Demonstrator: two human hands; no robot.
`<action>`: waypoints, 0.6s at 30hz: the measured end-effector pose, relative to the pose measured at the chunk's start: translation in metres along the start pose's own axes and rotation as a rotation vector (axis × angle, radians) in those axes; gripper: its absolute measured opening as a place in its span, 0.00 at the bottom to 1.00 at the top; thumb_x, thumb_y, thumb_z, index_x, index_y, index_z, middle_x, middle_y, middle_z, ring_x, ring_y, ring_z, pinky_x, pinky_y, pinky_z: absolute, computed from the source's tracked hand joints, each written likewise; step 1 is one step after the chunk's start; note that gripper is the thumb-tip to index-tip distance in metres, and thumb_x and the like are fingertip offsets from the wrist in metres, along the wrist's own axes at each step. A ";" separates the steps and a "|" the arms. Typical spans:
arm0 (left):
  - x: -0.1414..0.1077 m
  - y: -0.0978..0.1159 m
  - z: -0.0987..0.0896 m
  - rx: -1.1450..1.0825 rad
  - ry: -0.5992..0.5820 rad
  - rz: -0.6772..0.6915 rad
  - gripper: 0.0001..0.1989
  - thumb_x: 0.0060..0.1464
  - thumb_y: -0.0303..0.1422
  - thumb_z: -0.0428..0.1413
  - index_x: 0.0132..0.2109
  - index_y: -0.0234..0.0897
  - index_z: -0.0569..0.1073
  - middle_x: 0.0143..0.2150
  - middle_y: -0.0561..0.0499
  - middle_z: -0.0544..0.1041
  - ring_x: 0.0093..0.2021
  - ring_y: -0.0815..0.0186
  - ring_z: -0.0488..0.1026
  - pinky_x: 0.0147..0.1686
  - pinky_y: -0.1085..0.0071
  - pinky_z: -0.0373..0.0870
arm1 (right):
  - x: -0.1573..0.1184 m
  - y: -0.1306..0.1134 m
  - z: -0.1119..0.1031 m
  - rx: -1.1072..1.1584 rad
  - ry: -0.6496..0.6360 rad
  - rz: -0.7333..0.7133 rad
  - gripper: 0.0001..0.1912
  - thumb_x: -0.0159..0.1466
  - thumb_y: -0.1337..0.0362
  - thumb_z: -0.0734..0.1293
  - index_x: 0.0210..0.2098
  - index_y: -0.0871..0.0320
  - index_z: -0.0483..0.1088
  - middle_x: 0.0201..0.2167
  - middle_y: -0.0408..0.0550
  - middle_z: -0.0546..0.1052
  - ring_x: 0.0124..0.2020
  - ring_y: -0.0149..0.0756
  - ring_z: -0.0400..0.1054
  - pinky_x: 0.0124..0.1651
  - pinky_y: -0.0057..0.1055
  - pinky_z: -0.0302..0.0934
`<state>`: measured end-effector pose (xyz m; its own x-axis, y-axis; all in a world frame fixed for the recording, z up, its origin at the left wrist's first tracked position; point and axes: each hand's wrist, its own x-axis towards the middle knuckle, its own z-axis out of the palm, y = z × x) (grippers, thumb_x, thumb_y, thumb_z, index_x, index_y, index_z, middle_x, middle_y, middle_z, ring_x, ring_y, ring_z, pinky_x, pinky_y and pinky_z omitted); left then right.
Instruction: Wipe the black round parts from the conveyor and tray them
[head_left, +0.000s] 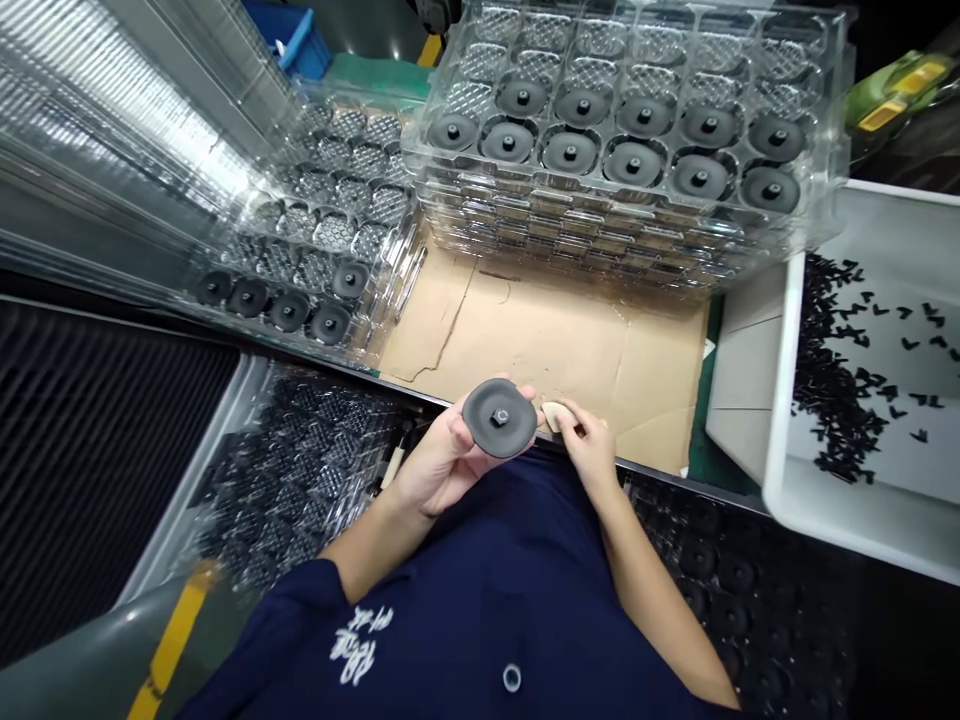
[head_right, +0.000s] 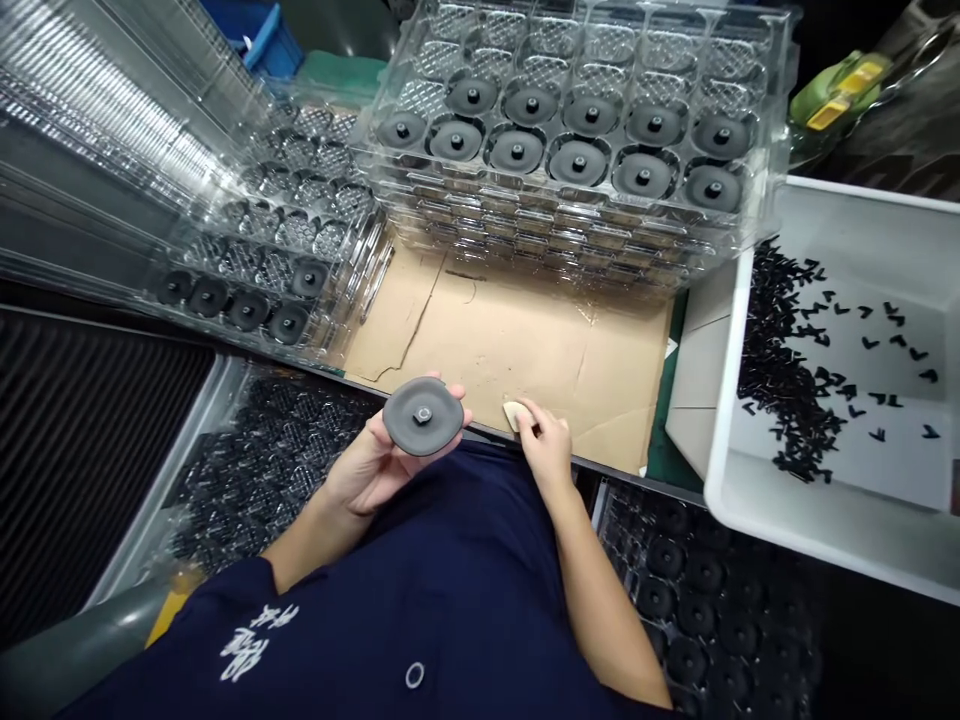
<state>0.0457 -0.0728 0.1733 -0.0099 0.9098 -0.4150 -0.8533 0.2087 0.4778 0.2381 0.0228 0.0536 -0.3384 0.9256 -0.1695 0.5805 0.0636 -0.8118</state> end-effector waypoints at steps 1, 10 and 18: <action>0.001 0.000 0.003 -0.002 -0.010 -0.009 0.28 0.42 0.40 0.68 0.52 0.40 0.74 0.54 0.46 0.76 0.49 0.58 0.76 0.50 0.66 0.73 | -0.001 -0.002 -0.003 0.013 -0.014 0.006 0.18 0.62 0.55 0.62 0.42 0.58 0.77 0.37 0.52 0.80 0.36 0.39 0.72 0.41 0.37 0.64; 0.001 -0.008 0.011 0.111 -0.048 0.004 0.30 0.40 0.39 0.70 0.52 0.40 0.74 0.50 0.48 0.78 0.50 0.62 0.76 0.51 0.72 0.72 | -0.042 -0.155 -0.053 -0.020 0.145 -0.721 0.16 0.66 0.69 0.61 0.53 0.58 0.67 0.40 0.48 0.78 0.38 0.33 0.70 0.42 0.34 0.60; 0.003 -0.009 0.013 0.163 -0.020 -0.022 0.29 0.37 0.34 0.71 0.50 0.37 0.75 0.46 0.48 0.79 0.47 0.61 0.77 0.47 0.71 0.73 | -0.040 -0.159 -0.038 -0.112 0.199 -0.782 0.14 0.66 0.72 0.60 0.51 0.63 0.68 0.33 0.47 0.77 0.32 0.31 0.67 0.37 0.34 0.56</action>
<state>0.0603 -0.0676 0.1779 0.0201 0.9109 -0.4122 -0.7576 0.2829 0.5882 0.1877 -0.0099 0.2110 -0.5448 0.6466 0.5340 0.3050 0.7459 -0.5921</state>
